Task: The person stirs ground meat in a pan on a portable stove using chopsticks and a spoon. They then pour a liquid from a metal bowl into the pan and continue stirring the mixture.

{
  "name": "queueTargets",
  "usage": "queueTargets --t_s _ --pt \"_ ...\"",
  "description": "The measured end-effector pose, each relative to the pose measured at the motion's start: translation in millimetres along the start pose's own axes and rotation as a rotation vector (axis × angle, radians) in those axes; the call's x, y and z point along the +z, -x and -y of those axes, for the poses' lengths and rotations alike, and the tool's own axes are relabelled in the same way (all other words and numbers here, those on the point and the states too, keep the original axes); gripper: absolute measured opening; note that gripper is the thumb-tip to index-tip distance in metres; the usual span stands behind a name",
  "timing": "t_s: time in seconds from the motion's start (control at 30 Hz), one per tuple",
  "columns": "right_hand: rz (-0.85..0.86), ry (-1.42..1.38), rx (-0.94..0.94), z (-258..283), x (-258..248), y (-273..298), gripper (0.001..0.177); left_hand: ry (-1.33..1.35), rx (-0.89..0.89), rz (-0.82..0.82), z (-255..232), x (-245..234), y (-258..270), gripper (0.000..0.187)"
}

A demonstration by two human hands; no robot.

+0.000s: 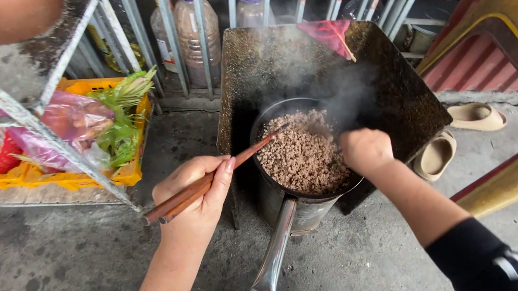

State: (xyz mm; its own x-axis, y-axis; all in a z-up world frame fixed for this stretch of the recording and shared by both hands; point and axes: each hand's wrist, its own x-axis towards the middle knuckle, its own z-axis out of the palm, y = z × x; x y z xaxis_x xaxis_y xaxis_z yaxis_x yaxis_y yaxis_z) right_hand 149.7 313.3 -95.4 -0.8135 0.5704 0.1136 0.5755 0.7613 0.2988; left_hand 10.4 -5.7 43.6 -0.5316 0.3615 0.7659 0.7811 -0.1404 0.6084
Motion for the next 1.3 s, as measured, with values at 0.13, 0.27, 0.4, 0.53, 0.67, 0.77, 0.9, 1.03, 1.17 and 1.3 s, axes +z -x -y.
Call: queueTargets --t_s 0.13,0.27,0.4,0.53,0.67,0.77,0.9,1.03,1.17,1.3 --pt "-0.132 0.018 -0.052 -1.9 -40.0 25.4 0.020 -0.071 -0.028 -0.025 -11.2 -2.0 8.7 0.006" --pt "-0.080 -0.101 -0.043 14.7 -54.6 46.2 0.019 -0.195 -0.072 -0.056 -20.1 -4.1 24.4 0.008" --pt "0.214 -0.127 0.022 30.5 -38.4 37.7 0.026 -0.206 -0.127 -0.122 -42.4 -2.6 39.1 0.010" --pt "0.276 -0.151 0.084 3.1 -37.7 2.4 0.031 -0.296 -0.181 -0.115 -58.2 -4.2 55.5 0.008" --pt "0.165 -0.217 0.059 0.4 -39.5 -23.6 0.026 -0.290 -0.231 -0.110 -66.6 0.7 64.8 0.006" --pt "0.095 -0.205 -0.063 19.4 -15.0 -34.3 0.022 -0.281 -0.231 -0.137 -70.3 7.1 70.5 0.006" --pt "0.042 -0.175 -0.218 9.8 -76.0 14.1 0.023 -0.294 -0.299 -0.156 -77.4 6.5 75.4 0.006" --pt "0.328 -0.194 -0.132 -14.2 -114.0 47.8 0.028 -0.321 -0.430 -0.122 -92.0 7.6 80.7 0.017" --pt "0.364 -0.070 -0.071 -34.4 -75.8 38.6 0.026 -0.272 -0.456 -0.199 -97.0 14.7 86.0 0.012" --pt "0.214 -0.107 0.019 -35.5 -62.5 27.3 0.027 -0.207 -0.333 -0.225 -78.6 12.1 87.1 0.009"
